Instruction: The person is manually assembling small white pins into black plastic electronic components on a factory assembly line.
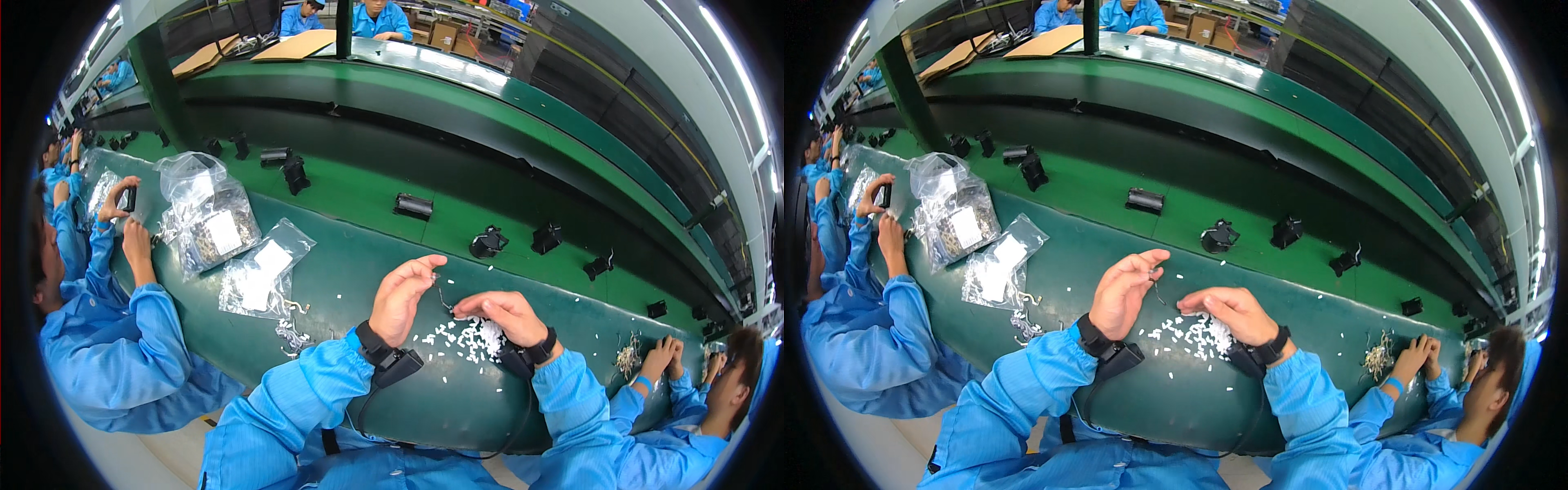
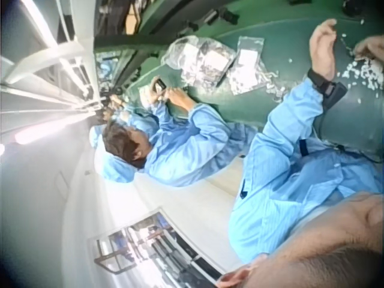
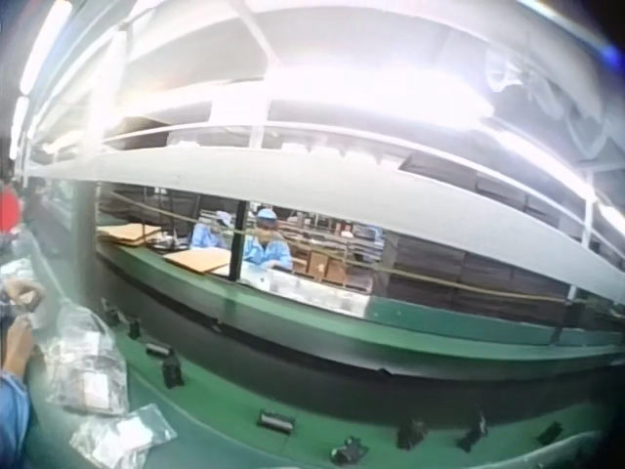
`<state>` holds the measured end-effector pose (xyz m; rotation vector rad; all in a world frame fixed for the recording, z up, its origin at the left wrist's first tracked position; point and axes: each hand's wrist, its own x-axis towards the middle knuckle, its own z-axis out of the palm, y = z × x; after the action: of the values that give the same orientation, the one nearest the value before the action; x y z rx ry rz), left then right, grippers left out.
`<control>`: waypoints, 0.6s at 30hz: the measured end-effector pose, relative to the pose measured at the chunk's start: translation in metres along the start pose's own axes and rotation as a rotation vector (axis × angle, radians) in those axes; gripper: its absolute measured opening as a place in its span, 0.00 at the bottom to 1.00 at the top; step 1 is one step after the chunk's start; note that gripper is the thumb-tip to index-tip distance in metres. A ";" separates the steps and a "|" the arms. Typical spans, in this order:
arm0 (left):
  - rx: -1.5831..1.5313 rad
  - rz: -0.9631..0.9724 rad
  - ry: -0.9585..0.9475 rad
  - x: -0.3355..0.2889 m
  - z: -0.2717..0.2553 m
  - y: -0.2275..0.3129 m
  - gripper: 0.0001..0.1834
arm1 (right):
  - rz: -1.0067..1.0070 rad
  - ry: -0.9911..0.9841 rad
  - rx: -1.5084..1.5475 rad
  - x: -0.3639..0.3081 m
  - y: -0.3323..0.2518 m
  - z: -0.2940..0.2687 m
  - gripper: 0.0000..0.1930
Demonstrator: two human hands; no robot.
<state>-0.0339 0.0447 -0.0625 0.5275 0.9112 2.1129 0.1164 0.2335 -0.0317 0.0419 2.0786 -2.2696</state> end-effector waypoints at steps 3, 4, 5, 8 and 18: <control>-0.063 -0.096 -0.024 0.010 0.005 -0.014 0.03 | -0.128 0.191 -0.141 -0.005 -0.004 -0.017 0.21; -0.118 -0.180 -0.055 0.013 0.006 -0.018 0.03 | -0.172 0.261 -0.243 -0.002 -0.010 -0.024 0.21; -0.167 -0.237 -0.098 0.012 0.006 -0.021 0.03 | -0.167 0.268 -0.210 -0.001 -0.006 -0.034 0.22; -0.263 -0.351 -0.164 0.006 -0.001 -0.022 0.03 | -0.047 0.295 -0.205 0.009 -0.007 -0.036 0.25; -0.338 -0.334 -0.203 -0.002 0.013 0.012 0.03 | -0.008 0.266 -0.154 -0.006 -0.021 -0.037 0.27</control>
<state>-0.0301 0.0430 -0.0446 0.3755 0.4754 1.8188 0.1198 0.2726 -0.0143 0.3457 2.3787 -2.2047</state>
